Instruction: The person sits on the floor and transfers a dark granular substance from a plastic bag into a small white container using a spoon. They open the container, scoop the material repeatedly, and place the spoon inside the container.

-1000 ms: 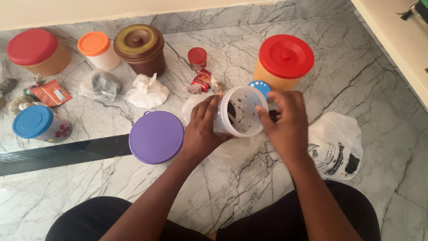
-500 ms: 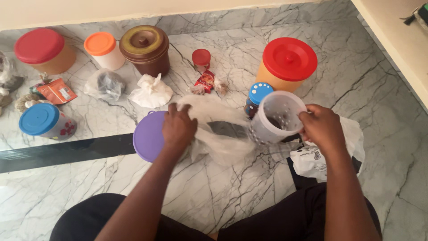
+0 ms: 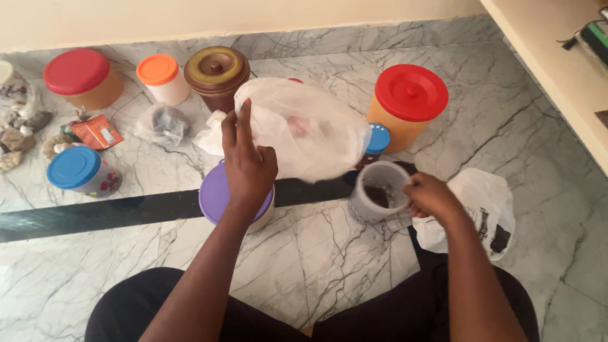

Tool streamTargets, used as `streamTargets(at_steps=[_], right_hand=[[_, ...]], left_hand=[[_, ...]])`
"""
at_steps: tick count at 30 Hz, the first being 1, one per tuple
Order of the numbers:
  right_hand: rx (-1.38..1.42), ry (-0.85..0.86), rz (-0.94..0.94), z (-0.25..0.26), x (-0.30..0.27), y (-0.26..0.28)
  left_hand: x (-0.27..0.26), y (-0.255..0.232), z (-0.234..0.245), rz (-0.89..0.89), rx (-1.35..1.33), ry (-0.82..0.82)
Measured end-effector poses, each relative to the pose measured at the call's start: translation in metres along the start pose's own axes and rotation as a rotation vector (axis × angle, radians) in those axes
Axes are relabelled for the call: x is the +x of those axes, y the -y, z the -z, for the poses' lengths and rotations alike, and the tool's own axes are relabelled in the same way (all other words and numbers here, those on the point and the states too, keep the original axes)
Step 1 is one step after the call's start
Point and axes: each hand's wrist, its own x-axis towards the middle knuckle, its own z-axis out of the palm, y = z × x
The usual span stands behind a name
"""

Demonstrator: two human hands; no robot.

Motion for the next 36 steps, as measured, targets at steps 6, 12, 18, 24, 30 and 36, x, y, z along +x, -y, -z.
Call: streamTargets(at_steps=[6,12,18,24,30,36], right_hand=[[-0.515,-0.59,0.477,-0.014,-0.042,0.035],[0.11,-0.162,1.09,-0.096,-0.066,0.076],[0.004,0.387,0.727,-0.158,0.009,0.042],[-0.091,-0.035,0.728,-0.133,0.01,0.057],[0.054,-0.301,0.77,-0.104,-0.05,0.094],[0.928,0.764,0.897,-0.105,-0.049,0.111]], left_hand=[[0.0,-0.01,0.011,0.01,-0.027,0.042],[-0.009,-0.025,0.02,0.057,-0.204,0.196],[-0.018,-0.051,0.035,-0.325,-0.171,0.447],[-0.011,-0.063,0.048,-0.258,-0.325,0.591],[-0.027,-0.071,0.038,-0.625,-0.106,0.341],[-0.038,-0.077,0.028,-0.729,-0.128,0.516]])
